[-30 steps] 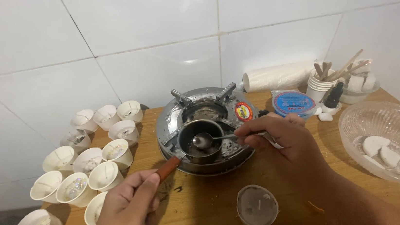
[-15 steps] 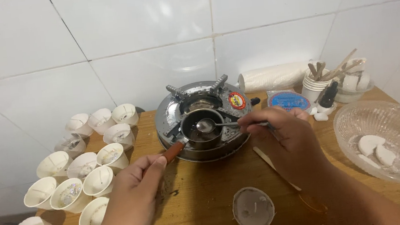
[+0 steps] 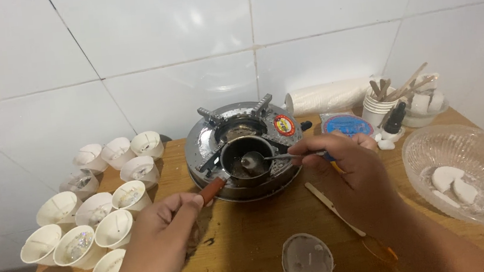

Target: Preparing wicks in paper cups and melting wax on a portable stove

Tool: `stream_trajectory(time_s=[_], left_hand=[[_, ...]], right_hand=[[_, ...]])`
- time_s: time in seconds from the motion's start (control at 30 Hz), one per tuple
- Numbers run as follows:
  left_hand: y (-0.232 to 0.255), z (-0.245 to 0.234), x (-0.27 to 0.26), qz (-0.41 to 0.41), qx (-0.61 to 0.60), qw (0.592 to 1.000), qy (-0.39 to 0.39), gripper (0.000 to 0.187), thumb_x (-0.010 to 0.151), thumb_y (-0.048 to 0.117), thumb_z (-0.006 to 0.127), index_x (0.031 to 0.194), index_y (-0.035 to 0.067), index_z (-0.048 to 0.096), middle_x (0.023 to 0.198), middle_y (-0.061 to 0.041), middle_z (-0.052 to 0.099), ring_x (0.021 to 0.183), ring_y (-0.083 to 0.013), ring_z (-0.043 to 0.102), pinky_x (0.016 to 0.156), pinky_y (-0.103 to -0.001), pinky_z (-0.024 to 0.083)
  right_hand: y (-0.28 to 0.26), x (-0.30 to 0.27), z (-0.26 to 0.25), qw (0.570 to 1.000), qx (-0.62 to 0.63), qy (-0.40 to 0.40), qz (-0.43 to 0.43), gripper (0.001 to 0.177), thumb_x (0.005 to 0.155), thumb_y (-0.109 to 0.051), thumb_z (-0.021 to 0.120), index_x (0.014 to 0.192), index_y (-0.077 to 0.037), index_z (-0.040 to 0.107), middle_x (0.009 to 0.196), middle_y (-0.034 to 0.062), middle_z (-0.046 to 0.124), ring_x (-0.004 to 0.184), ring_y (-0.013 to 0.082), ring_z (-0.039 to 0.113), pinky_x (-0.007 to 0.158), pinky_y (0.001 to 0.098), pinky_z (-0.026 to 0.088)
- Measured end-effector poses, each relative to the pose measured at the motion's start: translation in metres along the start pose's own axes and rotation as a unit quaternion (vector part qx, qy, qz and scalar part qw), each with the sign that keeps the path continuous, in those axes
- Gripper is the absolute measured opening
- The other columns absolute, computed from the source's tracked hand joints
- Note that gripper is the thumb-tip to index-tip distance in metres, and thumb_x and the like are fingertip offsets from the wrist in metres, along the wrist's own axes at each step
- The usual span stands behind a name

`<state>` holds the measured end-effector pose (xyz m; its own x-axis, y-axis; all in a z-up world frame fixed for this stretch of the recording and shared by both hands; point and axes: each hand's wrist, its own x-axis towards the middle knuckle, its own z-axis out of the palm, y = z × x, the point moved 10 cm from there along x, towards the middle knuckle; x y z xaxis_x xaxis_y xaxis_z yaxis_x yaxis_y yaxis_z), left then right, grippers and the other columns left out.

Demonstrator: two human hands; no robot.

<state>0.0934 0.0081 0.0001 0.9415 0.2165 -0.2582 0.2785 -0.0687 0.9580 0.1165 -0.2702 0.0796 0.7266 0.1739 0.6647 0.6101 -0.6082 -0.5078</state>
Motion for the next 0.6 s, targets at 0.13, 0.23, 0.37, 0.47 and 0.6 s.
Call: stream_trajectory(time_s=[0.13,0.23,0.37,0.47,0.6], left_hand=[[-0.018,0.010,0.006,-0.054,-0.095,0.990,-0.087,0.025,0.099,0.024,0.064,0.096,-0.001,0.071,0.054,-0.016,0.042,0.046,-0.0165,0.024,0.040,-0.027,0.007],[-0.023,0.021,0.003,-0.077,-0.147,0.973,-0.159,0.030,0.101,0.022,0.062,0.101,-0.007,0.069,0.056,-0.011,0.033,0.045,-0.0143,0.022,0.035,-0.026,0.008],[-0.029,0.021,-0.001,-0.131,-0.160,0.969,-0.136,0.044,0.097,0.023,0.063,0.117,-0.014,0.077,0.056,-0.007,0.029,0.046,-0.0127,0.017,0.038,-0.025,0.007],[-0.036,0.019,0.007,-0.102,-0.128,0.978,-0.131,0.044,0.099,0.025,0.061,0.115,-0.012,0.080,0.056,-0.011,0.033,0.042,-0.0163,0.021,0.035,-0.027,0.012],[-0.020,0.017,0.009,0.001,-0.114,0.986,-0.125,0.049,0.096,0.031,0.059,0.111,-0.011,0.081,0.046,-0.010,0.038,0.037,-0.0155,0.029,0.033,-0.028,0.012]], right_hand=[[0.001,-0.001,0.004,1.000,0.001,-0.003,0.005,0.029,0.101,-0.038,0.051,0.109,-0.024,0.075,0.105,-0.0122,0.081,0.096,0.0082,0.073,0.101,0.0404,0.027],[0.002,-0.002,0.005,1.000,0.018,-0.004,0.012,0.026,0.101,-0.037,0.053,0.109,-0.025,0.075,0.101,-0.0131,0.082,0.093,0.0068,0.072,0.099,0.0387,0.026],[0.001,-0.003,0.006,1.000,0.019,0.002,0.003,0.023,0.100,-0.034,0.055,0.111,-0.024,0.073,0.103,-0.0124,0.082,0.093,0.0058,0.072,0.100,0.0376,0.026],[0.002,-0.004,0.005,1.000,0.022,0.006,0.009,0.023,0.101,-0.035,0.055,0.109,-0.025,0.074,0.099,-0.0121,0.084,0.093,0.0051,0.074,0.101,0.0381,0.026],[-0.013,-0.005,-0.001,0.999,0.016,0.018,-0.026,0.023,0.101,-0.033,0.054,0.108,-0.023,0.073,0.107,-0.0088,0.080,0.097,0.0106,0.074,0.101,0.0393,0.029]])
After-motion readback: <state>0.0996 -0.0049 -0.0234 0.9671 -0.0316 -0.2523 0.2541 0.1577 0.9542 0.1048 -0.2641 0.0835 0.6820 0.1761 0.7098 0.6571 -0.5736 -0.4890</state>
